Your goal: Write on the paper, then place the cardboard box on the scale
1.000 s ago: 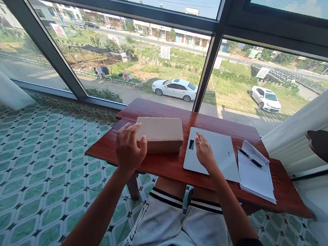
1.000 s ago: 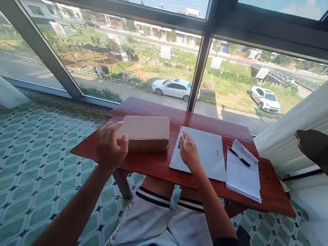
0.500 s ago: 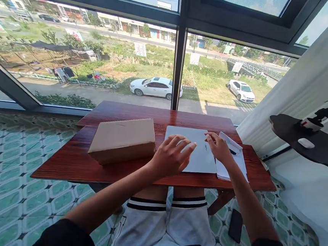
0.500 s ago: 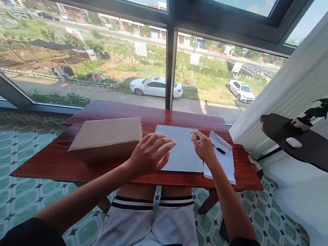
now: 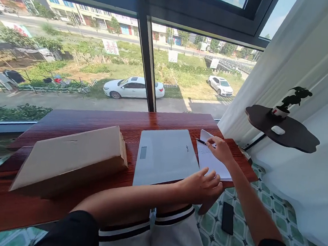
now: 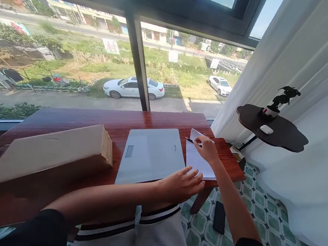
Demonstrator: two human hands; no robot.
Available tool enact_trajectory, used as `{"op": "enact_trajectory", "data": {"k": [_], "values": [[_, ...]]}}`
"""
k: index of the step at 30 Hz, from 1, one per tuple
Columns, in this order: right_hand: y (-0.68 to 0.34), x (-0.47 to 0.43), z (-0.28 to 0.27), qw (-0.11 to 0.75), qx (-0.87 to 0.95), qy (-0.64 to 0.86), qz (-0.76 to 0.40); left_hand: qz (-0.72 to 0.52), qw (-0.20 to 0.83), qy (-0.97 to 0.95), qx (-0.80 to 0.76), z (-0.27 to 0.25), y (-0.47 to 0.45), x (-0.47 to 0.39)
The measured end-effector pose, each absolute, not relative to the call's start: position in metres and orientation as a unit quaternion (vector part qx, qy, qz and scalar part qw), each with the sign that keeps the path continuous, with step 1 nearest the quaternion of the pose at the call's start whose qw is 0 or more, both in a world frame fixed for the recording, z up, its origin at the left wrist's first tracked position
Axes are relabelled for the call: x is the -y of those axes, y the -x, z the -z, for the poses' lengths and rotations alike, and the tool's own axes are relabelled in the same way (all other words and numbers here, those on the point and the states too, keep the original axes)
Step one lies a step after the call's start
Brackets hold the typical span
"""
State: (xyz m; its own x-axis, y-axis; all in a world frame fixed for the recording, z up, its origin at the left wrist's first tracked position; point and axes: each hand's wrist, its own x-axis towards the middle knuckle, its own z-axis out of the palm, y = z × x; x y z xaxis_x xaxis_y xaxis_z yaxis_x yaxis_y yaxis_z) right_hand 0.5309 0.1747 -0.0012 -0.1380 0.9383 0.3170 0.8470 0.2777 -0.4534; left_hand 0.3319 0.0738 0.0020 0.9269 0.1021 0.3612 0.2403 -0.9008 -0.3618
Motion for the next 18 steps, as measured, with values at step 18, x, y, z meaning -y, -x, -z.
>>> {"op": "enact_trajectory", "data": {"k": [18], "values": [[-0.556,-0.185,0.042,0.297,0.744,0.598,0.023,0.221,0.238,0.941,0.092,0.072,-0.367,-0.07]]}}
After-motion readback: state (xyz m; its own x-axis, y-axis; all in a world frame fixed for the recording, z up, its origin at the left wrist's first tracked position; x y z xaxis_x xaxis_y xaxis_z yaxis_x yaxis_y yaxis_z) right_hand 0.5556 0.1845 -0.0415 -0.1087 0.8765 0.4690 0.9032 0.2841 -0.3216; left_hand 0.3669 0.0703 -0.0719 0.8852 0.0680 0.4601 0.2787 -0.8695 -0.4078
